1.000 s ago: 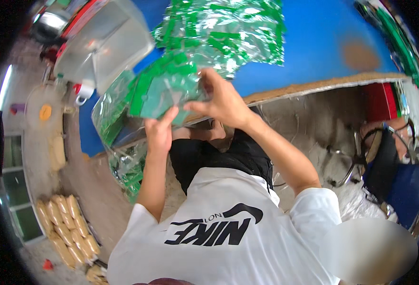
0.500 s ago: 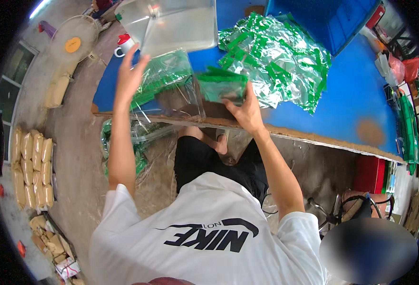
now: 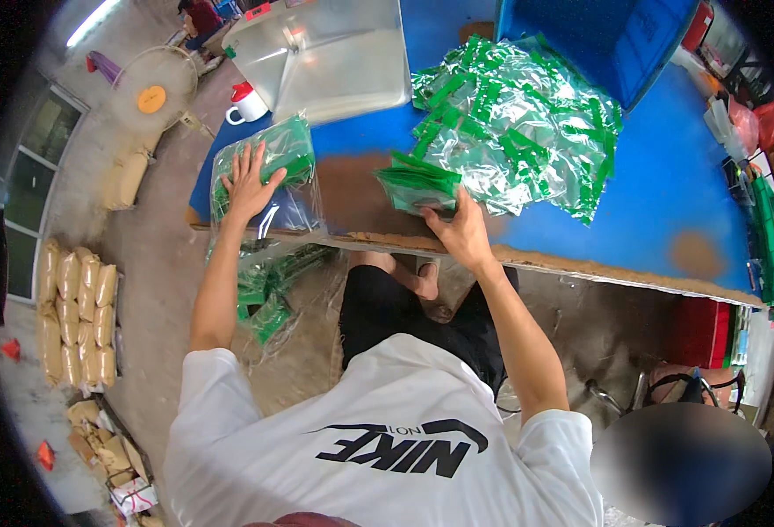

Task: The recorder sorts green plastic packets from a blue crate and packs them into a large clear plastic bag.

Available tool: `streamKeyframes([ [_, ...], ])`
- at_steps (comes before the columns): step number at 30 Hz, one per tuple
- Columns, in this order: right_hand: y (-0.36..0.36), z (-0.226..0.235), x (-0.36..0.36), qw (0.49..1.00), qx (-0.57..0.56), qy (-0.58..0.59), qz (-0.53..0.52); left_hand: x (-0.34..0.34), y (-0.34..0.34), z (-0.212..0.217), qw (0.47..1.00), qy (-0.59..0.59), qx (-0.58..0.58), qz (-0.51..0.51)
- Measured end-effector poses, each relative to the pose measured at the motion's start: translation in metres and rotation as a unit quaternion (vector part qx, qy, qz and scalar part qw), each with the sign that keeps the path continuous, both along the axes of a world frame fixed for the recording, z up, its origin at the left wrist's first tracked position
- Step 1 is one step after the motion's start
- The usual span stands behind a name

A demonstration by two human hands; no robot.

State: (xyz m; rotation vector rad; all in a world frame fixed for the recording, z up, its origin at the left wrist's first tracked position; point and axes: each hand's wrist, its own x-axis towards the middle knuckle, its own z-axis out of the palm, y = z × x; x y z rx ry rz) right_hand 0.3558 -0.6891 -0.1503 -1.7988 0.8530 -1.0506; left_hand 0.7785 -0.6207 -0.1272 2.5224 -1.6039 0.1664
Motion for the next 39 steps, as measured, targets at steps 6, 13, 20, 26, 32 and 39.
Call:
streamKeyframes([
  [6, -0.001, 0.006, 0.0, 1.0, 0.027, 0.005, -0.006, -0.127, 0.019, 0.026, 0.894, 0.281, -0.302, -0.174],
  [13, -0.003, 0.006, 0.006, 0.998, -0.027, 0.038, 0.039, -0.224, -0.013, -0.023, 0.668, 0.645, -0.227, -0.292],
  [20, 0.006, -0.004, 0.003, 0.995, 0.014, -0.013, 0.095, -0.236, 0.022, -0.016, 0.744, 0.604, -0.183, -0.219],
  [26, 0.013, 0.046, -0.022, 0.957, 0.129, 0.181, 0.188, -0.255, 0.073, -0.028, 0.581, 0.793, -0.183, -0.028],
  [32, -0.008, 0.002, -0.035, 0.85, -0.343, 0.354, -0.184, -0.237, 0.089, -0.047, 0.432, 0.891, -0.115, 0.073],
  [39, 0.013, 0.028, -0.029, 0.965, 0.003, 0.204, 0.166, -0.253, 0.077, -0.044, 0.456, 0.888, -0.046, 0.048],
])
